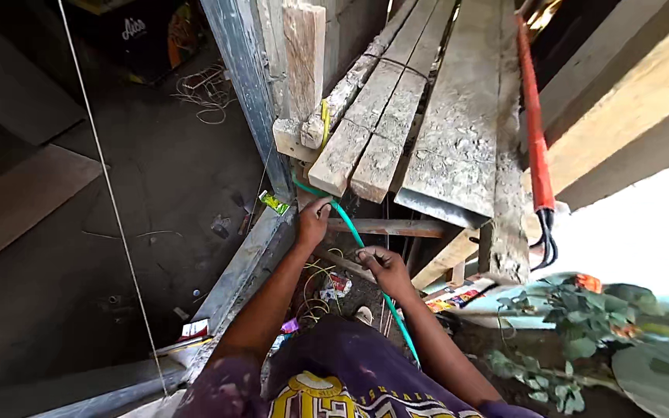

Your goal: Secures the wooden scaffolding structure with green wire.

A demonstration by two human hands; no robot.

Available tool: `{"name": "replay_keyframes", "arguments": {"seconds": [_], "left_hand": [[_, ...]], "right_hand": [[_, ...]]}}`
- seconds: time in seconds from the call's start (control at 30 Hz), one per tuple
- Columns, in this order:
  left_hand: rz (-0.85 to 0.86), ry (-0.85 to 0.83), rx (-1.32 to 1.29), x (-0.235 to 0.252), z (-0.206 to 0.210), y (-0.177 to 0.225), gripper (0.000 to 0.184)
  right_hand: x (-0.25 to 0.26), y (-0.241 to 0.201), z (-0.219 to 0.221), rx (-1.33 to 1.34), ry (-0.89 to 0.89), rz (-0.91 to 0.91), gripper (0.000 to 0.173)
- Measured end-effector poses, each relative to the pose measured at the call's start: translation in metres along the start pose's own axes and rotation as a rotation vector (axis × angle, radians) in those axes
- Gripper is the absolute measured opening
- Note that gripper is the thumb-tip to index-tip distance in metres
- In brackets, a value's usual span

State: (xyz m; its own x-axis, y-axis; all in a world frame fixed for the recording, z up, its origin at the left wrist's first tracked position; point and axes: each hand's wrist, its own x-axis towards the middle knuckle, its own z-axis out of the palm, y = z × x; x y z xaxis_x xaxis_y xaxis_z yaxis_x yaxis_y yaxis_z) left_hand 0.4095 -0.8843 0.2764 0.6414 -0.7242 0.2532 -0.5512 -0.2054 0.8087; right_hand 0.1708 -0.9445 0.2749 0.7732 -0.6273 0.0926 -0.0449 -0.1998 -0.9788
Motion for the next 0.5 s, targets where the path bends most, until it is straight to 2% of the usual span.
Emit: {"name": "replay_keyframes", "arguments": {"seconds": [0.13, 0.27, 0.4, 0.5], "left_hand": [[-0.086, 0.008, 0.078, 0.022, 0.022, 0.003, 0.027], [-0.089, -0.061, 0.063, 0.017, 0.016, 0.002, 0.026], [0.012, -0.183, 0.142, 0.017, 0.003, -0.002, 0.028], [0.048, -0.236, 0.151, 0.017, -0.001, -0.008, 0.031]], "right_hand": [[0.049, -0.009, -0.005, 0.009, 0.009, -0.063, 0.025], [0.074, -0.010, 0.002, -0.019, 0.032, -0.126, 0.031], [0.083, -0.003, 0.011, -0.268, 0.060, -0.088, 0.042], [0.086, 0.008, 0.019, -0.351, 0.077, -0.049, 0.049]]}}
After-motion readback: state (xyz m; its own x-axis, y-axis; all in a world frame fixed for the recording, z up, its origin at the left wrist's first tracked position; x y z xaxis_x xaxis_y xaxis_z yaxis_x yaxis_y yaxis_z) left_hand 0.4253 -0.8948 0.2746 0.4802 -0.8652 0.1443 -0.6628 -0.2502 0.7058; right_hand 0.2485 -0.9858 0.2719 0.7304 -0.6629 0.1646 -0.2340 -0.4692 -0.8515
